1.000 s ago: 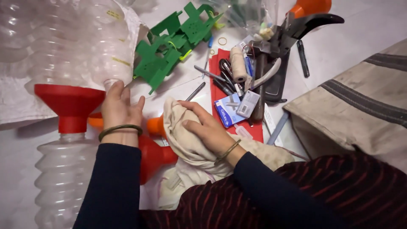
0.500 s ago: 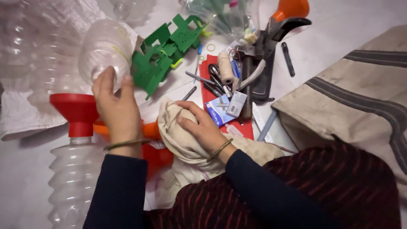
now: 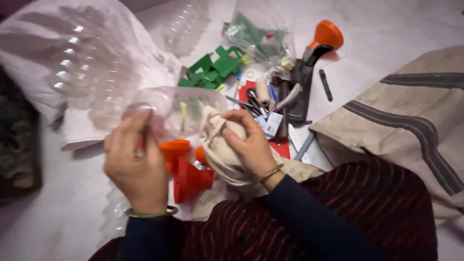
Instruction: The person wipes clear plastic bottles with a cloth, then places red and orange funnels into the bottle openings. They continue wiping the bottles and funnels, handling them one at a time on the floor.
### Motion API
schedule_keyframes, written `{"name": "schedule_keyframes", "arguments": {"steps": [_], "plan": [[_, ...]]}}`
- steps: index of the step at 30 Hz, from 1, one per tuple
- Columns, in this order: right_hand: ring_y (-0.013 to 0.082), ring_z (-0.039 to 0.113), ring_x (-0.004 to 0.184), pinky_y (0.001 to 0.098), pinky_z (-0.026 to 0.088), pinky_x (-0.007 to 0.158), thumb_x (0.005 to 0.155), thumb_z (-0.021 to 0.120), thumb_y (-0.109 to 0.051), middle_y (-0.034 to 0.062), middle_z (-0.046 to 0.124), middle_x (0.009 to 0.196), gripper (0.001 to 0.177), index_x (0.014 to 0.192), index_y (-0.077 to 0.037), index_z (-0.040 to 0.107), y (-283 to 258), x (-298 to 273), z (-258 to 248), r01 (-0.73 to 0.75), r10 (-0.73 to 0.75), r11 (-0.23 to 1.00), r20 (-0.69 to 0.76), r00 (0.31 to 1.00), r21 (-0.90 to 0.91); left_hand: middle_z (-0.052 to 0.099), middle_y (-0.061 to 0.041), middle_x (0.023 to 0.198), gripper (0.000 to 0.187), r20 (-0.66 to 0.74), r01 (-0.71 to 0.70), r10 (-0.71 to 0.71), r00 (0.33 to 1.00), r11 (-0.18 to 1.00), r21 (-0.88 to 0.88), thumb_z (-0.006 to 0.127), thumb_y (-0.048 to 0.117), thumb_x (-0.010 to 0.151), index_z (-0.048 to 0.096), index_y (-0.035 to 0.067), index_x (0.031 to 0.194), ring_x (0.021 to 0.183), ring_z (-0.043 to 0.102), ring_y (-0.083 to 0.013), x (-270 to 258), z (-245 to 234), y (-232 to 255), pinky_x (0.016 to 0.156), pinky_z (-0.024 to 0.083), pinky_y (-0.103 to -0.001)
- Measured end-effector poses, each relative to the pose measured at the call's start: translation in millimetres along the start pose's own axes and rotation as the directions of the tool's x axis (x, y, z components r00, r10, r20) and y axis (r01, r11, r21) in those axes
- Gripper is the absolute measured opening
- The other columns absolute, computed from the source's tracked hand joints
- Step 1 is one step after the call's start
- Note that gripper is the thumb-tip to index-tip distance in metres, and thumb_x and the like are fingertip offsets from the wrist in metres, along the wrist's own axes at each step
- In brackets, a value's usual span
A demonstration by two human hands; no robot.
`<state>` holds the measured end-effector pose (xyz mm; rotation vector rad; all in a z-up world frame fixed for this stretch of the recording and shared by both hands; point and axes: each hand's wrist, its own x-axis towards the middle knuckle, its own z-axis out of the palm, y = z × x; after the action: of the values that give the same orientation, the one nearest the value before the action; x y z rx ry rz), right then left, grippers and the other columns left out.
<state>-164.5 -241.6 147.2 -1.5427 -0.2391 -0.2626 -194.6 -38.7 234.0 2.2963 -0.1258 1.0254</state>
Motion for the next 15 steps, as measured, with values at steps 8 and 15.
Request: {"name": "schedule_keyframes", "arguments": {"steps": [8,15], "plan": [[0.0243,0.066,0.114,0.0330,0.051,0.103,0.091,0.067,-0.006,0.0098,0.066,0.119,0.024,0.115,-0.008,0.070,-103,-8,36,0.208,-0.270,0.896,-0.111,0.956,-0.391,0.072,-0.010,0.113,0.040,0.042,0.065,-0.057,0.997,0.970,-0.233,0.070,0.000,0.093,0.066,0.009,0.131,0.104,0.070,-0.0255,-19,-18,11,0.096,0.054,-0.038],[0.0426,0.050,0.131,0.0489,0.044,0.110,0.085,0.068,-0.006,0.0209,0.052,0.142,0.053,0.137,-0.007,0.058,-85,-32,80,0.346,-0.343,0.691,0.133,0.930,-0.635,0.070,-0.010,0.100,0.044,0.089,0.048,-0.038,0.995,0.992,-0.114,0.074,0.008,0.087,0.066,0.013,0.130,0.106,0.060,-0.0287,-24,-7,-10,0.107,0.039,-0.047]]}}
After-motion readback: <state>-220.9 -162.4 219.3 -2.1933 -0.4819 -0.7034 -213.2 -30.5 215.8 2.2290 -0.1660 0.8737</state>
